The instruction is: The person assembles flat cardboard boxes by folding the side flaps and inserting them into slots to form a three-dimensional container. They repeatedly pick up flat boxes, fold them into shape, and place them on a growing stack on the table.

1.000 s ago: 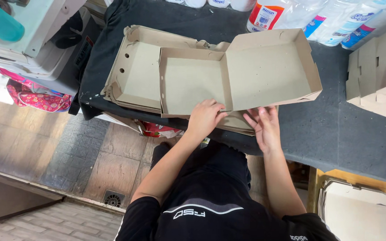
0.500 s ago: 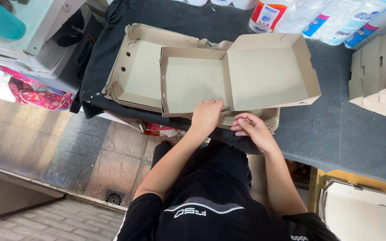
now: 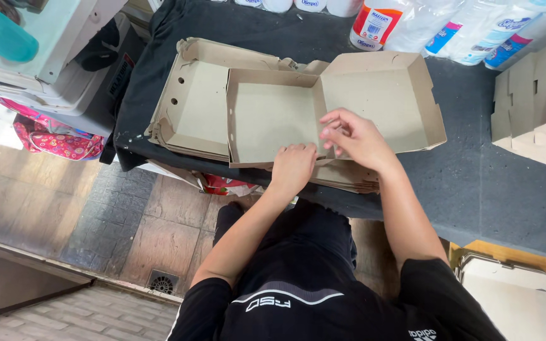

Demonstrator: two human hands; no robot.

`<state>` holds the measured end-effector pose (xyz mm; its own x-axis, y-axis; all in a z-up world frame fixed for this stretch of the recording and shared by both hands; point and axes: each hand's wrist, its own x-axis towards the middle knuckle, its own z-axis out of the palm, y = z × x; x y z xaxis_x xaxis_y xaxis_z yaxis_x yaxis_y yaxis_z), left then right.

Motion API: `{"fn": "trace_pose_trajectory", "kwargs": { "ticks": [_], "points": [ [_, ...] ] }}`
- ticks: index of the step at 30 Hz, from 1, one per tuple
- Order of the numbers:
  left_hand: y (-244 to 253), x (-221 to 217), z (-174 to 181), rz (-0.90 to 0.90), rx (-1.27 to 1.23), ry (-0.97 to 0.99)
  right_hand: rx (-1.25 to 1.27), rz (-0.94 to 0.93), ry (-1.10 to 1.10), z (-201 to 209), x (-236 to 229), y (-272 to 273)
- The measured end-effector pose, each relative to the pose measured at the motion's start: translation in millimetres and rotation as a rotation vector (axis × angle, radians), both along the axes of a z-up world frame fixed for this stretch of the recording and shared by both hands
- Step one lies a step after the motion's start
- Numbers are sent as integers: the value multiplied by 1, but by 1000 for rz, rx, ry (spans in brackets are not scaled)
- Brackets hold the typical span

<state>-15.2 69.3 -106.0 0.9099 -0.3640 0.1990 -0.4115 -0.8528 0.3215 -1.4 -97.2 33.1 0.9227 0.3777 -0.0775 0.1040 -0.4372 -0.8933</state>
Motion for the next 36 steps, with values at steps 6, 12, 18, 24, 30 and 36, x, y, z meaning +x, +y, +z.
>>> {"fn": "trace_pose_trajectory", "kwargs": {
  "ticks": [6, 12, 18, 24, 30, 36],
  "points": [
    [-3, -13, 2, -11, -28, -64, -333, -43, -342, -60, 112, 2],
    [6, -27, 22, 96, -103, -307, -514, -58, -572, -88, 167, 26],
    [36, -41, 47, 221, -231, -455, -709, -36, -677, -120, 196, 43],
    [66, -52, 35, 479, -237, -569, -758, -26, -625, -130, 219, 47],
    [94, -55, 17, 584, -781, -263, -811, -44, -772, -158, 231, 46],
    [95, -55, 27, 588, -1001, -52, -784, -93, -764, -147, 216, 57]
  ]
}}
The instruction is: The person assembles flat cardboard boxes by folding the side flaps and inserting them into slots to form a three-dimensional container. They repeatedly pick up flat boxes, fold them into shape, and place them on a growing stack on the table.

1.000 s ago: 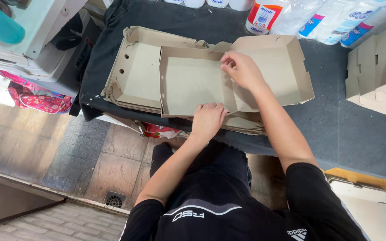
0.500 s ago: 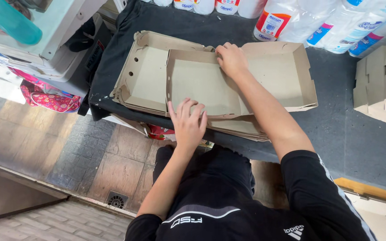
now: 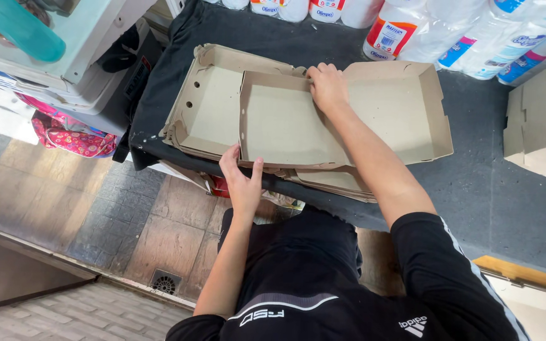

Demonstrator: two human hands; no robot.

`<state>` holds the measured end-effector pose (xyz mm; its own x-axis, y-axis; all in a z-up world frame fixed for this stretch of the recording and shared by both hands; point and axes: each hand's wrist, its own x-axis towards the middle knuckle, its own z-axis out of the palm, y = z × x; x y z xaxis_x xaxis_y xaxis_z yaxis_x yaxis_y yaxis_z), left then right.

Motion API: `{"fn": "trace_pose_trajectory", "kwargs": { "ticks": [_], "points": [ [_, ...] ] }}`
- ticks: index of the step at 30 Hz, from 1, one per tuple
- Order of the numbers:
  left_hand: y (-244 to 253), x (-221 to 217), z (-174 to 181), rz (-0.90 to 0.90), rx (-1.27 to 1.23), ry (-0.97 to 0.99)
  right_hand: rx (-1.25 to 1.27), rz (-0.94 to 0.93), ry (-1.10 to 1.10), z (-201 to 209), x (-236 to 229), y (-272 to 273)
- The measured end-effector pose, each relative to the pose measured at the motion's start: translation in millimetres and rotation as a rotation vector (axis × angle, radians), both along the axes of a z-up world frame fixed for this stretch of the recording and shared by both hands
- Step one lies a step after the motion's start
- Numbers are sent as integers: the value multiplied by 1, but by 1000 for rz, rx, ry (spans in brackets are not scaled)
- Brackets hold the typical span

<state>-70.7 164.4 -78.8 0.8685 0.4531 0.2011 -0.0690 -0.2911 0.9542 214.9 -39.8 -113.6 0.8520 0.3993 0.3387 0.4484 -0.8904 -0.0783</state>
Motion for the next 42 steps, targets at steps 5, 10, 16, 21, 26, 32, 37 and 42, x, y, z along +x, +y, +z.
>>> {"fn": "trace_pose_trajectory", "kwargs": {
  "ticks": [5, 10, 16, 21, 26, 32, 37, 42],
  "points": [
    [-1, 0, 2, -16, 115, 2, 28, -79, 50, 1, 6, 7],
    [-4, 1, -14, -23, -45, 9, -3, -205, 61, -15, 12, 13],
    [-11, 0, -4, -10, 51, -69, 70, -274, 61, -4, -1, 17],
    [-15, 0, 2, -6, 120, -177, 104, -234, 19, 37, -37, 22],
    [-18, 1, 0, -7, 141, -219, 375, -67, 76, 68, -75, 29],
    [-22, -1, -1, -9, 159, -271, 794, 199, 613, 61, -109, 36],
    [-26, -4, 4, -5, 145, -314, 886, 403, 843, 58, -141, 50],
    [-28, -6, 0, -3, 207, -340, 1045, 535, 1034, 48, -165, 64]
  ]
}}
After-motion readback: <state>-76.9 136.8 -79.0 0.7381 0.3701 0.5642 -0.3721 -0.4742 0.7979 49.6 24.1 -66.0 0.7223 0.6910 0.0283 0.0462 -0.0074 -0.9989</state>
